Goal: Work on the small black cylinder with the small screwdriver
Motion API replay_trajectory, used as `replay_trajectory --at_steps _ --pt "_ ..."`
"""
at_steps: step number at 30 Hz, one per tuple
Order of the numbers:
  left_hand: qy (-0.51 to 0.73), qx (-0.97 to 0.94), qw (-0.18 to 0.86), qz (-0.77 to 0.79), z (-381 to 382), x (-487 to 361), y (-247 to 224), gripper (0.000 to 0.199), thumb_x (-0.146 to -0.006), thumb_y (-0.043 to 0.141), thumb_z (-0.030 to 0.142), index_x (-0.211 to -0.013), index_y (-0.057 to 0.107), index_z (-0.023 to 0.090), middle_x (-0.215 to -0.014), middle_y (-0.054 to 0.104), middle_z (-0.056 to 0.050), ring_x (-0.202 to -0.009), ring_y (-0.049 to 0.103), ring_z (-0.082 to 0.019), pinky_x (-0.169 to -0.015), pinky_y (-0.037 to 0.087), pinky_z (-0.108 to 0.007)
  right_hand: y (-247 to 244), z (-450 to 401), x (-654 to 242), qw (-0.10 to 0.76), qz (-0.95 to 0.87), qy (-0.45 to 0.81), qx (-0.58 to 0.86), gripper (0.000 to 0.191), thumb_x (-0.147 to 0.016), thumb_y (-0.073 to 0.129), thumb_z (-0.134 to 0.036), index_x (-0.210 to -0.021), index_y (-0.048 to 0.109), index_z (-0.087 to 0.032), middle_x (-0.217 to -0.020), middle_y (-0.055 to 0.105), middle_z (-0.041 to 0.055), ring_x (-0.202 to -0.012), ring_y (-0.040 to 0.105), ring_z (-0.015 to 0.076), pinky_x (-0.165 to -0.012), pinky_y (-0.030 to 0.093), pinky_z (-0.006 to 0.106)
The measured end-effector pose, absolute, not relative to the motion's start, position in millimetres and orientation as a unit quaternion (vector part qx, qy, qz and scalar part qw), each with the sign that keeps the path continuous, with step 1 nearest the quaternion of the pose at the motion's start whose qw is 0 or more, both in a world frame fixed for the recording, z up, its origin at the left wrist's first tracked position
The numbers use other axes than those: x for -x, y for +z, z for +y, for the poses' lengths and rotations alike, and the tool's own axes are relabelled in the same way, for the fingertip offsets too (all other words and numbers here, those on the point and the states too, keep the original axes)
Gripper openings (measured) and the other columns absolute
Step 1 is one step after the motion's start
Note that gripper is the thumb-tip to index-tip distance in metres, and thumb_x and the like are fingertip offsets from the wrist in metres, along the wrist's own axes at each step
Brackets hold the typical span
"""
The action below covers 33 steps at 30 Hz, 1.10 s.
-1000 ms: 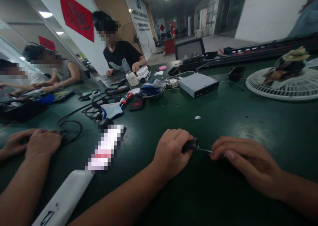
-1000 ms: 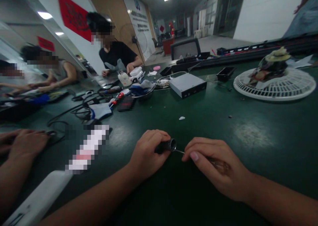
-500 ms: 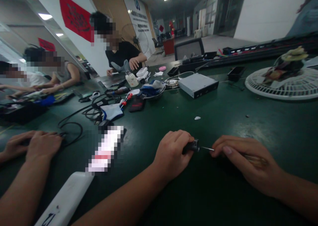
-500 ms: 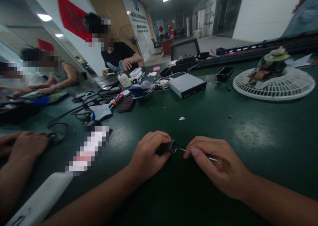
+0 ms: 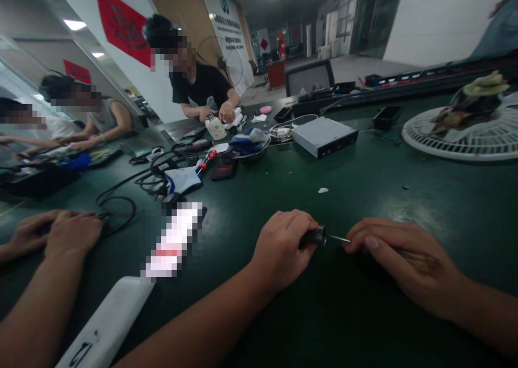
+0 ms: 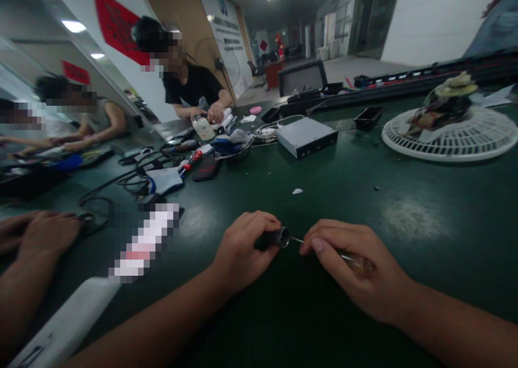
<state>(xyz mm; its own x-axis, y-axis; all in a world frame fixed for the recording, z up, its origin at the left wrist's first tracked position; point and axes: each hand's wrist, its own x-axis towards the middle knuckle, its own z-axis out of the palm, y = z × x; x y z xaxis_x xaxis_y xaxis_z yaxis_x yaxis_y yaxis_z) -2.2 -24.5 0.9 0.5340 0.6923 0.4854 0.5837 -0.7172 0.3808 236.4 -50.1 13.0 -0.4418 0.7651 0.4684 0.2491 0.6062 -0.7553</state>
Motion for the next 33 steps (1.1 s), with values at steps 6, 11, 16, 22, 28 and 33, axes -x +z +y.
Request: replay_trajectory --at_steps 6,11,16,22,28,33 --pt "0.328 -0.862 0.098 0.374 -23.7 2.9 -1.2 0.022 -0.080 0.067 0.010 -0.098 0.057 0.019 -0.100 0.068 -0.005 -0.089 0.063 -0.021 -0.077 0.051 -0.036 14.7 -49.6 -238.6 0.416 -0.799 0.335 0.278 0.024 -0.100 0.051 -0.017 -0.108 0.071 -0.027 -0.102 0.074 0.0024 -0.090 0.071 0.0145 -0.075 0.055 0.024" --pt "0.322 -0.862 0.122 0.373 -24.5 2.3 -0.6 0.019 -0.081 0.065 0.009 -0.097 0.057 0.018 -0.099 0.066 -0.006 -0.089 0.063 -0.020 -0.076 0.053 -0.034 13.3 -50.5 -238.2 0.399 -0.796 0.335 0.307 0.024 -0.100 0.049 -0.020 -0.092 0.072 -0.023 -0.088 0.073 0.0033 -0.077 0.070 0.0164 -0.067 0.055 0.027" --pt "0.316 -0.866 0.131 0.364 -24.2 2.2 0.1 0.022 -0.080 0.065 0.007 -0.096 0.057 0.018 -0.099 0.066 -0.005 -0.089 0.063 -0.020 -0.077 0.053 -0.034 13.5 -50.2 -236.4 0.431 -0.789 0.293 0.325 0.021 -0.099 0.052 -0.019 -0.098 0.072 -0.024 -0.093 0.074 0.0023 -0.081 0.071 0.0149 -0.068 0.055 0.025" --pt "0.326 -0.859 0.123 0.374 -23.5 2.1 -1.1 0.022 -0.080 0.064 0.007 -0.097 0.057 0.018 -0.098 0.066 -0.005 -0.088 0.063 -0.019 -0.076 0.053 -0.034 14.3 -49.7 -238.0 0.402 -0.802 0.341 0.282 0.023 -0.100 0.050 -0.019 -0.100 0.072 -0.023 -0.095 0.074 0.0038 -0.083 0.071 0.0161 -0.071 0.055 0.027" --pt "0.312 -0.872 0.118 0.358 -23.5 2.1 0.3 0.019 -0.081 0.063 0.007 -0.094 0.057 0.019 -0.098 0.066 -0.005 -0.088 0.063 -0.019 -0.075 0.053 -0.033 11.5 -50.6 -236.6 0.427 -0.789 0.303 0.322 0.021 -0.100 0.051 -0.019 -0.092 0.071 -0.022 -0.086 0.072 0.0024 -0.075 0.068 0.0147 -0.065 0.052 0.026" --pt "0.313 -0.867 0.118 0.369 -23.4 2.3 -0.4 0.020 -0.081 0.063 0.007 -0.095 0.057 0.019 -0.100 0.066 -0.005 -0.089 0.063 -0.019 -0.076 0.053 -0.033 14.0 -49.4 -237.5 0.418 -0.802 0.317 0.287 0.022 -0.100 0.051 -0.017 -0.105 0.071 -0.025 -0.099 0.073 0.0026 -0.086 0.070 0.0140 -0.072 0.053 0.024"
